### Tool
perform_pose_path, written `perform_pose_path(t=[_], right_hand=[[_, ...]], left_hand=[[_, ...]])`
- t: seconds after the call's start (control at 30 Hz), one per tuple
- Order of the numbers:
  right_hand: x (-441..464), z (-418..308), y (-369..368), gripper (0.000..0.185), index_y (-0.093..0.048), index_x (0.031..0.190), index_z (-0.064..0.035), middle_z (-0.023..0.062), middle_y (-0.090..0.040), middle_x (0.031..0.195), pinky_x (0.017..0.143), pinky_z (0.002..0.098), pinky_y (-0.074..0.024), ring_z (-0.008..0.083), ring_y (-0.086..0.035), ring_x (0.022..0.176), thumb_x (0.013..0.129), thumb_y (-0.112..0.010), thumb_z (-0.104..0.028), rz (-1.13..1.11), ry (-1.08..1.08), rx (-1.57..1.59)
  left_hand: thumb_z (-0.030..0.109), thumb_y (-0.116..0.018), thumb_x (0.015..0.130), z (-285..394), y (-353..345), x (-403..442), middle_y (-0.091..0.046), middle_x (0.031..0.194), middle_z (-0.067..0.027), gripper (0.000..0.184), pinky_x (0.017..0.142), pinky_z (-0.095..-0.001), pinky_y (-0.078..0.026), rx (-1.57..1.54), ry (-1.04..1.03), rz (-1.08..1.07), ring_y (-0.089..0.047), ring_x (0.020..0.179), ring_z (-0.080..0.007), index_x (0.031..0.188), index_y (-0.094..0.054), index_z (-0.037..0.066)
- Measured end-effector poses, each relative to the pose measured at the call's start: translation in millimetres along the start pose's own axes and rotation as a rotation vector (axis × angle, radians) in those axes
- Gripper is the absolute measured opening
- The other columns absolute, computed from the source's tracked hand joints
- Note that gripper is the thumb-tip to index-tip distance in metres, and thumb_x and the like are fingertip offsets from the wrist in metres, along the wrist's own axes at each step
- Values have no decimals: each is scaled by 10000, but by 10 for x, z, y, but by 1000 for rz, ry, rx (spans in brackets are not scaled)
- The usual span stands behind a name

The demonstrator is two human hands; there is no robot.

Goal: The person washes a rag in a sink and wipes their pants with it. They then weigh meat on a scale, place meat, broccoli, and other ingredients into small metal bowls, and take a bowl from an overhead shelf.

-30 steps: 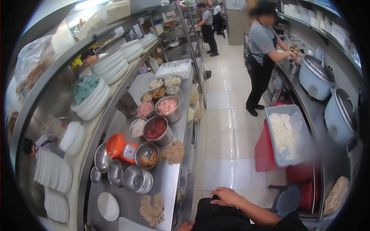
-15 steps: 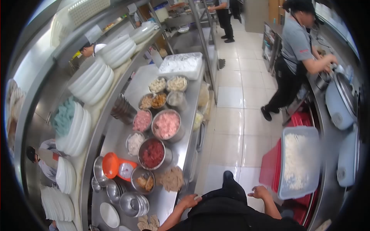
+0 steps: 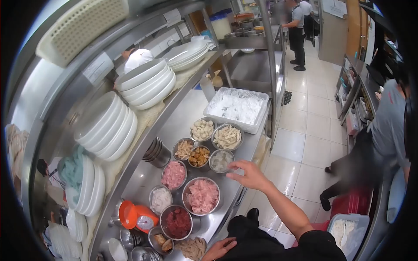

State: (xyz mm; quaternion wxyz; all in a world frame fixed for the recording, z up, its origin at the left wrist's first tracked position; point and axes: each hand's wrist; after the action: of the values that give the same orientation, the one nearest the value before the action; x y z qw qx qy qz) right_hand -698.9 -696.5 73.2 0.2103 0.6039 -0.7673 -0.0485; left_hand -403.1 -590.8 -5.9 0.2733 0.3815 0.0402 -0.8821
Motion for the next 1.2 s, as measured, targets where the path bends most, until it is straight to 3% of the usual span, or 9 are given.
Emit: perform_pose_path(t=[0.17,0.33,0.43,0.6,0.8,0.97,1.07,1.17,1.2], right_hand=[[341,150,185,303,-620,977,-44,106,-614,908,726,317,-468,228,-600,839,761,-681,-248,-26,115,-48],[806,710,823,158,-623,925,-58,37,-617,897,744,289,-454,131,-575,856,784,-662,-118,114,-159,217],[1375,635,1115,183,-616,928,-41,48,-604,951,753,272,-431,138,-562,869,761,-666,-95,186,-17,232],[2461,364,1306,261,-575,1001,-48,44,-546,1061,812,269,-409,137,-506,988,759,-669,-73,41,139,458],[3593,-295,1400,378,-519,1091,-30,50,-535,1065,838,277,-413,129,-486,997,752,-683,-64,-125,311,740],[4398,-841,1387,429,-481,1136,6,60,-556,1012,830,277,-417,128,-507,944,779,-662,-149,-143,414,899],[4767,-1136,1403,455,-479,1125,-3,51,-553,999,839,302,-411,137,-506,931,770,-675,-209,-178,308,1072],[5119,-1348,1417,425,-520,1064,-27,45,-556,990,785,295,-412,132,-495,942,754,-696,-258,-385,152,1267],[5281,-1386,1388,593,-446,1180,-75,55,-509,1108,812,326,-385,173,-472,989,734,-688,-381,-468,117,1276]], left_hand=[[405,-561,864,872,293,610,-560,1176,-91,514,919,-282,-384,-12,-65,-88,-507,1088,-184,1237,-502,57],[384,-540,883,1468,461,1327,-557,1171,-83,504,912,-286,-384,-105,-145,-189,-505,1076,-181,1265,-470,64],[419,-548,868,1770,469,1514,-556,1174,-100,527,911,-303,-390,-44,-166,-146,-511,1078,-203,1267,-473,83],[471,-557,841,1976,345,1642,-559,1172,-106,556,908,-318,-395,-61,-57,76,-520,1064,-235,1264,-486,117],[457,-563,842,2444,132,1639,-564,1174,-105,527,934,-321,-387,-247,73,330,-505,1111,-237,1230,-518,102],[461,-567,837,2550,-70,1675,-572,1162,-119,515,929,-323,-398,-338,112,541,-522,1100,-239,1201,-544,96],[457,-568,837,2463,-213,1704,-597,1118,-122,491,905,-321,-418,-378,120,693,-553,1056,-242,1176,-565,102],[408,-559,850,2564,-373,1686,-613,1067,-156,463,835,-336,-441,-452,123,808,-579,984,-259,1174,-555,76],[365,-550,860,2619,-430,1651,-611,1050,-189,452,782,-352,-452,-526,113,835,-587,941,-275,1181,-537,47]])
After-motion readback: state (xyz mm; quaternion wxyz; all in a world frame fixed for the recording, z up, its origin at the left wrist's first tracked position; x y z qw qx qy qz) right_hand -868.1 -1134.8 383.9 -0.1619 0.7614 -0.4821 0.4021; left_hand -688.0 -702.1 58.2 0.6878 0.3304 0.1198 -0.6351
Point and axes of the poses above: each hand's wrist, its own x-axis towards the middle knuckle, its own y-axis out of the back of the hand, z = x × y
